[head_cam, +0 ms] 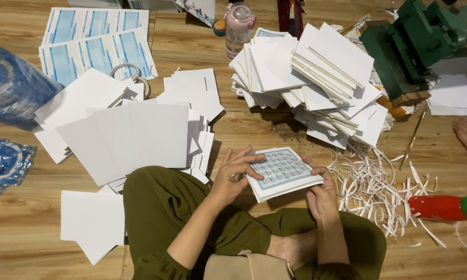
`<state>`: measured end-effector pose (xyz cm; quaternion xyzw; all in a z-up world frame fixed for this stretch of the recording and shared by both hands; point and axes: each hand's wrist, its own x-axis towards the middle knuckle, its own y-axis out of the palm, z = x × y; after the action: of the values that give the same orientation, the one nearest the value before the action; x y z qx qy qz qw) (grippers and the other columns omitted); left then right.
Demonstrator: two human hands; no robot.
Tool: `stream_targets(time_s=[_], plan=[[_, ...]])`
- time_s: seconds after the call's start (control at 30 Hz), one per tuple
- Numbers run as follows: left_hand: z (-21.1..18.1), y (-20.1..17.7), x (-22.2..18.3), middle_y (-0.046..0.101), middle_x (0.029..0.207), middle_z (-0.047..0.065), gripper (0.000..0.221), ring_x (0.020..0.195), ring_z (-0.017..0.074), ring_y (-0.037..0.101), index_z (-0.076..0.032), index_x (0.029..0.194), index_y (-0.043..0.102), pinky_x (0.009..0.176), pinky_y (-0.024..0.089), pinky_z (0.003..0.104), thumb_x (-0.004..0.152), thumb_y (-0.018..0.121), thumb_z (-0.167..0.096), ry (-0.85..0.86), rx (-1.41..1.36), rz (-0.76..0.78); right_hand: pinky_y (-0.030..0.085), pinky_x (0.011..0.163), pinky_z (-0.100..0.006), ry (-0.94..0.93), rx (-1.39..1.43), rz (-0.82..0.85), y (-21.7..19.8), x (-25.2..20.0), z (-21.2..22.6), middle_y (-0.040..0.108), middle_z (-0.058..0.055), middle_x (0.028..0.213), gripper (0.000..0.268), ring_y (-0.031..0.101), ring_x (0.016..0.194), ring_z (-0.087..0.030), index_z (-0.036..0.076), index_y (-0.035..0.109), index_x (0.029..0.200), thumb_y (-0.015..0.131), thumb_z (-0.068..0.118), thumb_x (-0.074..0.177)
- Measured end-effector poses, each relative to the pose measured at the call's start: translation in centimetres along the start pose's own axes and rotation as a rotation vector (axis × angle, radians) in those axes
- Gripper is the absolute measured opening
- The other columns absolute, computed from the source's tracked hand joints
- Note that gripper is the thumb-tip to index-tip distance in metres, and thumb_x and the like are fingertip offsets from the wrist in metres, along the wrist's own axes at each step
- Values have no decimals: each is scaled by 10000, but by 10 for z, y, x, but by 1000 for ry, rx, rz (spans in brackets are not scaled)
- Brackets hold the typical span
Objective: Manually folding paper sheets and inserting printed cards into them to assemble booklets on a production floor.
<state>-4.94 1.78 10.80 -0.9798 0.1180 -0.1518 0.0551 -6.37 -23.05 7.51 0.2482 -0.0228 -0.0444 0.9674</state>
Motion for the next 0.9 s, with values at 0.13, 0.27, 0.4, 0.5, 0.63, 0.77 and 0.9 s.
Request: stream_targets(time_s=[0.13, 0.27, 0.4, 0.5, 0.63, 0.77, 0.9], plan=[[-11, 6, -2, 564, 1227, 13, 71, 1257, 296, 389, -241, 741, 703, 1037, 34, 586, 724, 691, -174, 19, 25, -12, 435, 908, -325, -7, -5, -14, -1, -10, 7, 454, -190, 1304, 225, 484, 1167, -258, 88, 479, 811, 549, -107, 724], [10, 15, -2, 687, 829, 44, 200, 909, 241, 638, -124, 893, 669, 1058, 171, 473, 706, 735, -156, -117, 18, -108, 457, 895, -311, -12, -197, -193, -20, -7, -6, 577, -83, 1091, 210, 557, 995, -157, 93, 522, 1024, 568, 37, 827], [11, 26, 3, 665, 789, 58, 241, 707, 148, 619, -68, 1024, 618, 671, 532, 288, 854, 599, -238, -503, -464, -226, 485, 849, -305, 7, -183, -218, -13, -6, 12, 613, -104, 1044, 263, 590, 962, -149, 68, 534, 1091, 476, 260, 921], [29, 41, -10, 669, 804, 109, 337, 638, 174, 655, -24, 1009, 595, 568, 546, 278, 857, 601, -325, -767, -750, -159, 509, 783, -306, 102, -75, -212, 24, -9, 32, 606, -79, 1060, 528, 606, 950, -168, 112, 512, 1129, 306, 547, 911], [36, 87, -32, 539, 756, 42, 272, 589, 152, 540, -51, 1015, 543, 663, 476, 328, 897, 499, -291, -919, -1460, 252, 457, 760, -389, 549, -198, -127, 34, -14, 8, 549, -89, 1020, 509, 552, 851, -246, 143, 511, 1114, 424, 552, 824], [70, 53, -16, 483, 817, 88, 279, 630, 170, 499, 1, 1109, 483, 761, 409, 352, 940, 421, -212, -725, -1739, 423, 573, 525, -327, 524, -27, -186, -19, -22, -30, 449, 42, 551, 301, 595, 500, -146, 203, 459, 757, 577, 473, 819], [89, -11, 6, 516, 909, 144, 296, 757, 208, 548, 47, 1164, 455, 831, 387, 315, 944, 390, -139, -583, -1500, 452, 530, 709, -415, 450, -22, -148, -17, 8, -26, 650, -123, 860, 277, 656, 770, -236, 79, 574, 918, 565, 351, 865]])
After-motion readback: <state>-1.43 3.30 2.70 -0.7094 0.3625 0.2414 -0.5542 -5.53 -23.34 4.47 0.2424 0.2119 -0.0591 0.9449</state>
